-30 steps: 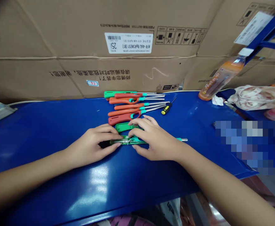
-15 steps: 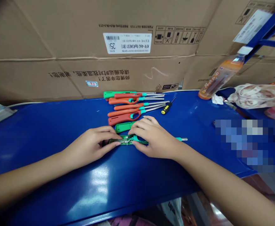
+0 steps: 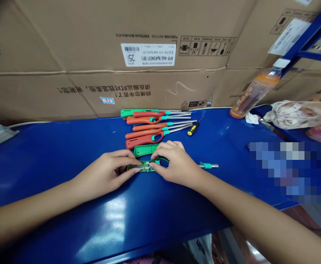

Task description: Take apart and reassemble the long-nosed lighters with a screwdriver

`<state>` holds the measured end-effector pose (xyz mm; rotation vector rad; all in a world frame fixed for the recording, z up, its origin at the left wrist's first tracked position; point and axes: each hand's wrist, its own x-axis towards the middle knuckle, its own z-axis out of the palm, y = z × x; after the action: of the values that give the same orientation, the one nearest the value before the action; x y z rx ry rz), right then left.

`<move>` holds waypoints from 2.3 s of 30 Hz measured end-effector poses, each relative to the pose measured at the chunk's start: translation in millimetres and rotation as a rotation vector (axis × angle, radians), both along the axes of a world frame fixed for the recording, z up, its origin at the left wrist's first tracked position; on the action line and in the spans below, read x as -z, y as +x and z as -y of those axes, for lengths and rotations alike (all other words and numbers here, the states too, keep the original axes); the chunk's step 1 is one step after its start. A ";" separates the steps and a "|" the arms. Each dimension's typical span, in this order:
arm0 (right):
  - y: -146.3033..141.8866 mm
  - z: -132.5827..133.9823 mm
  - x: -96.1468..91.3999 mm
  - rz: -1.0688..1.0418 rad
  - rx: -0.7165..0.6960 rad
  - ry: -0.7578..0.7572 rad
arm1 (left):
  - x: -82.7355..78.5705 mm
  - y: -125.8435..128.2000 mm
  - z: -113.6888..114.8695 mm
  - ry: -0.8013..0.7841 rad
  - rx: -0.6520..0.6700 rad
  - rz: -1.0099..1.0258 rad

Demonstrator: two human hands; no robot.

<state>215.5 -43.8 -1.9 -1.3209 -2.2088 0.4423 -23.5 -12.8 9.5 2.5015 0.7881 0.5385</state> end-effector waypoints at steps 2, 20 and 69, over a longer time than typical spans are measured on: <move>-0.7 0.1 0.6 -0.001 0.006 -0.004 | 0.3 0.5 0.3 0.000 0.004 0.008; 0.2 3.9 -5.0 0.091 -0.007 0.051 | 5.0 2.1 0.5 0.003 -0.014 0.071; 7.4 7.9 -10.1 0.174 -0.227 0.128 | 9.8 -0.1 -0.5 0.000 0.026 0.073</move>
<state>222.9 -51.7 8.3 -1.0819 -2.4996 0.2702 -23.6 -12.4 -0.3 2.4739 0.7277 0.6168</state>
